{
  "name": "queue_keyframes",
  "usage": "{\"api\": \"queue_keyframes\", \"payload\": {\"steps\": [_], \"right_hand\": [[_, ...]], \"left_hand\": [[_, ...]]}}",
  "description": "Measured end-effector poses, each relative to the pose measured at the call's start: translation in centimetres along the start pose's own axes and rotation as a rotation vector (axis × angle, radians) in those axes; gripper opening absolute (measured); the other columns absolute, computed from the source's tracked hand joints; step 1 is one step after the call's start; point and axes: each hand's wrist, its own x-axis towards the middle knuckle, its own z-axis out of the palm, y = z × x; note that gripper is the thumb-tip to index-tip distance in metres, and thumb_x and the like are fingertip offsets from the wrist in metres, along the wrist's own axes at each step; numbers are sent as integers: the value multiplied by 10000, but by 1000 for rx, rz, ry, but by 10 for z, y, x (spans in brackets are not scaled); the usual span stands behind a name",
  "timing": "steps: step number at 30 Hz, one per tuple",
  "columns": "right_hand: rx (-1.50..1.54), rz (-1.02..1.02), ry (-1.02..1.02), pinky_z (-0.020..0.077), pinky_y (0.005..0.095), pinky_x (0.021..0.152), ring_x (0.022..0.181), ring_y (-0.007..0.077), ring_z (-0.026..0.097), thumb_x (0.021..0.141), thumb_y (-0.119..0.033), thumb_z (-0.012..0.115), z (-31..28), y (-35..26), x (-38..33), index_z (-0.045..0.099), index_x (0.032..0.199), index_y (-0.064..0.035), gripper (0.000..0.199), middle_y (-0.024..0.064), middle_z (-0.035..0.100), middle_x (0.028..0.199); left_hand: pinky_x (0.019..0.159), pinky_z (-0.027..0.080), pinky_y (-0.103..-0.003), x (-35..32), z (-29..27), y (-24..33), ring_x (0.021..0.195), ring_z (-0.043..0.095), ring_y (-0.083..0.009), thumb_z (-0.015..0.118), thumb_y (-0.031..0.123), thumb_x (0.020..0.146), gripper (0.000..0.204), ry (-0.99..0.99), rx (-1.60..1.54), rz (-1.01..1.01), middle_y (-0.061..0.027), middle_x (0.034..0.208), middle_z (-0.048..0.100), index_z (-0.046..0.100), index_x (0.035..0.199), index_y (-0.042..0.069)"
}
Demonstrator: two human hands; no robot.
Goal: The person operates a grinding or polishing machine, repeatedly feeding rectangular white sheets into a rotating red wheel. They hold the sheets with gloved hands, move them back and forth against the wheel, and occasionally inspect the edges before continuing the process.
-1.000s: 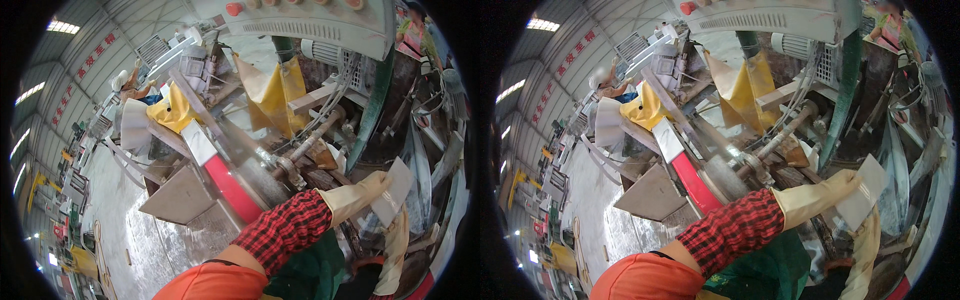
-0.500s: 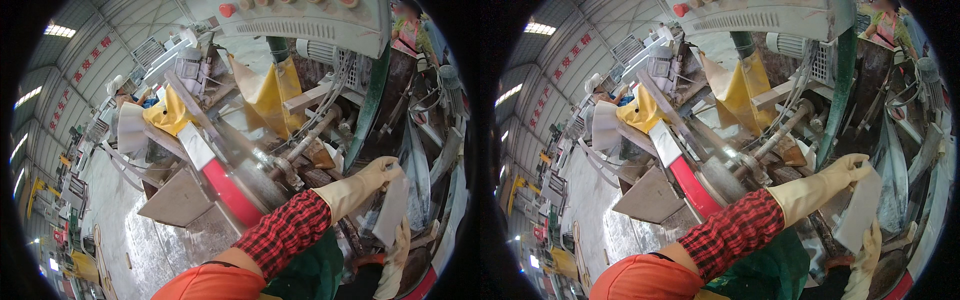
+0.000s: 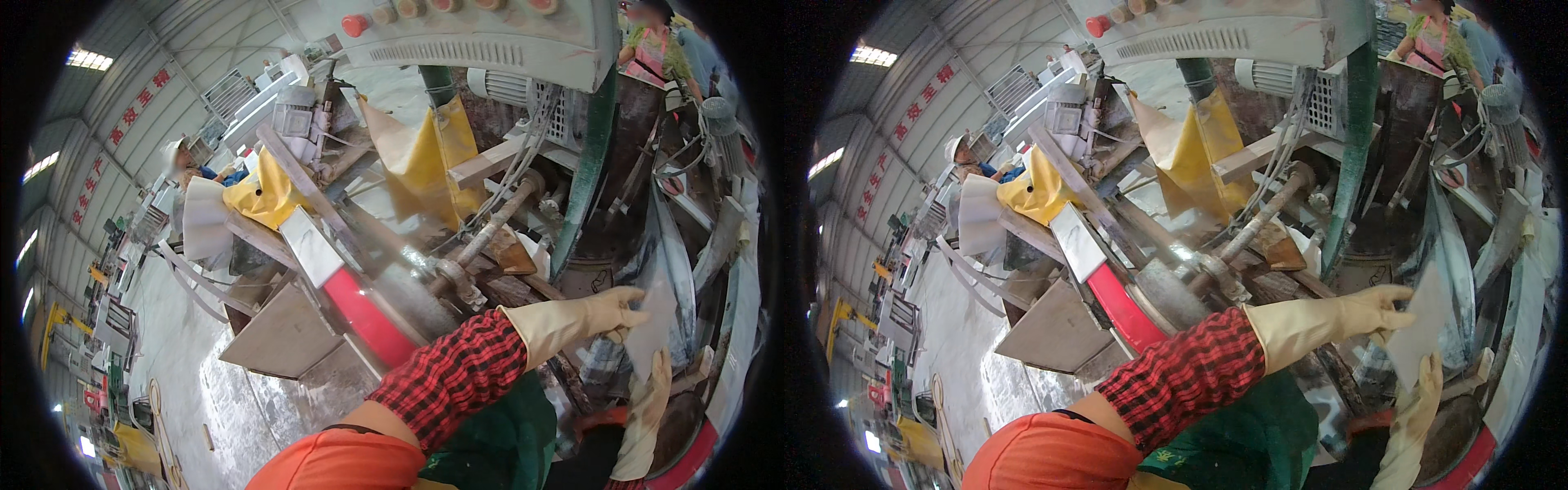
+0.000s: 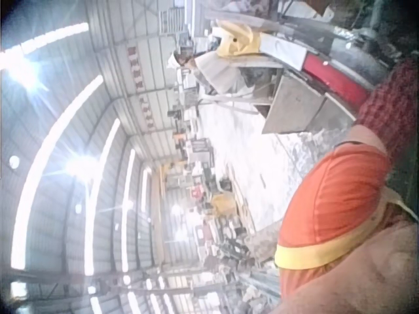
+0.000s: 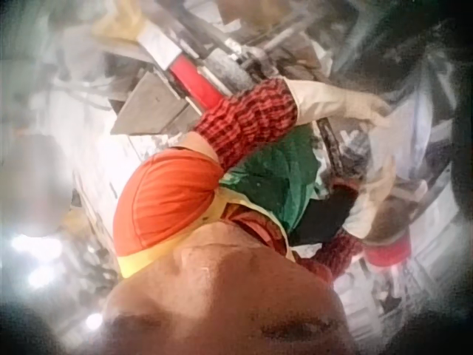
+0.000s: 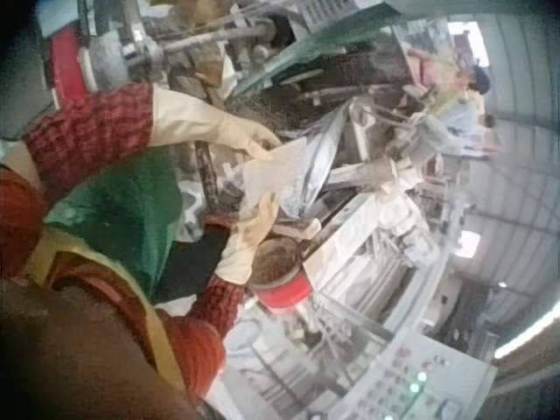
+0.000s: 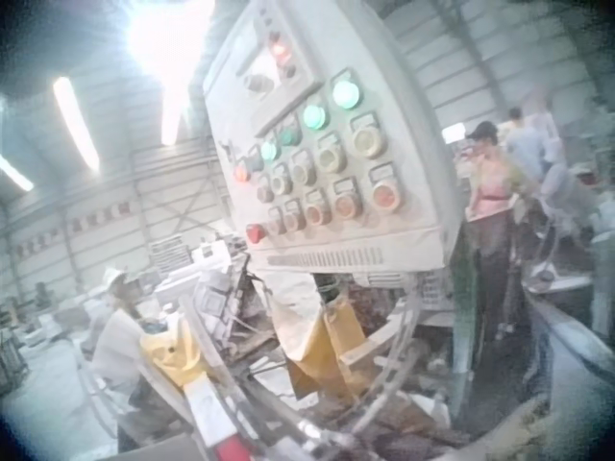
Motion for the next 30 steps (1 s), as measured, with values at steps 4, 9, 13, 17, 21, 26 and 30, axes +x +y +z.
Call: {"api": "queue_keyframes", "payload": {"steps": [4,9,13,17,21,26,30], "right_hand": [[-990,-492,71,473,419,1096,1318,368,563,943,-10,620,-43,-24,5,571,1396,-8,456,245,495,1487],[31,174,524,505,388,963,1152,283,611,936,-38,653,-59,-44,19,578,1363,-33,434,159,603,1322],[319,165,965,522,354,857,1020,200,641,954,-83,668,-142,-63,-25,561,1364,-57,424,81,672,1207],[136,128,1232,439,277,634,712,102,548,951,-62,672,-192,-74,-59,644,1144,-114,202,-42,619,841],[158,126,1358,396,265,520,609,99,498,929,-16,677,-225,-48,-87,632,944,-108,104,-37,554,726],[61,216,1393,403,268,506,580,110,496,932,-16,675,-247,-6,-84,635,971,-81,86,-16,571,751],[-25,256,1446,442,279,523,578,139,526,926,-42,696,-237,-1,-63,640,1000,-64,96,10,586,773]], "left_hand": [[802,573,-345,-7,10,20,961,676,-233,827,301,887,962,-214,210,-145,-191,1175,674,263,1616,25],[876,572,-364,-13,-19,5,1062,682,-242,831,290,883,969,-166,341,-187,-193,1215,671,258,1610,4],[857,540,-335,-12,8,24,967,663,-185,788,291,910,853,-33,542,-278,-137,1148,709,345,1603,67],[861,534,-326,-15,18,43,978,647,-179,784,185,887,825,-112,476,-247,-133,1140,687,369,1585,41],[884,528,-327,-20,23,32,1014,643,-176,792,186,879,818,-125,524,-228,-132,1150,687,391,1582,70],[950,511,-341,-17,22,32,1080,636,-189,793,195,878,798,-103,569,-269,-132,1171,689,415,1572,85],[992,502,-342,-18,18,33,1133,642,-208,770,170,920,772,-103,603,-250,-165,1206,704,390,1588,85]]}}
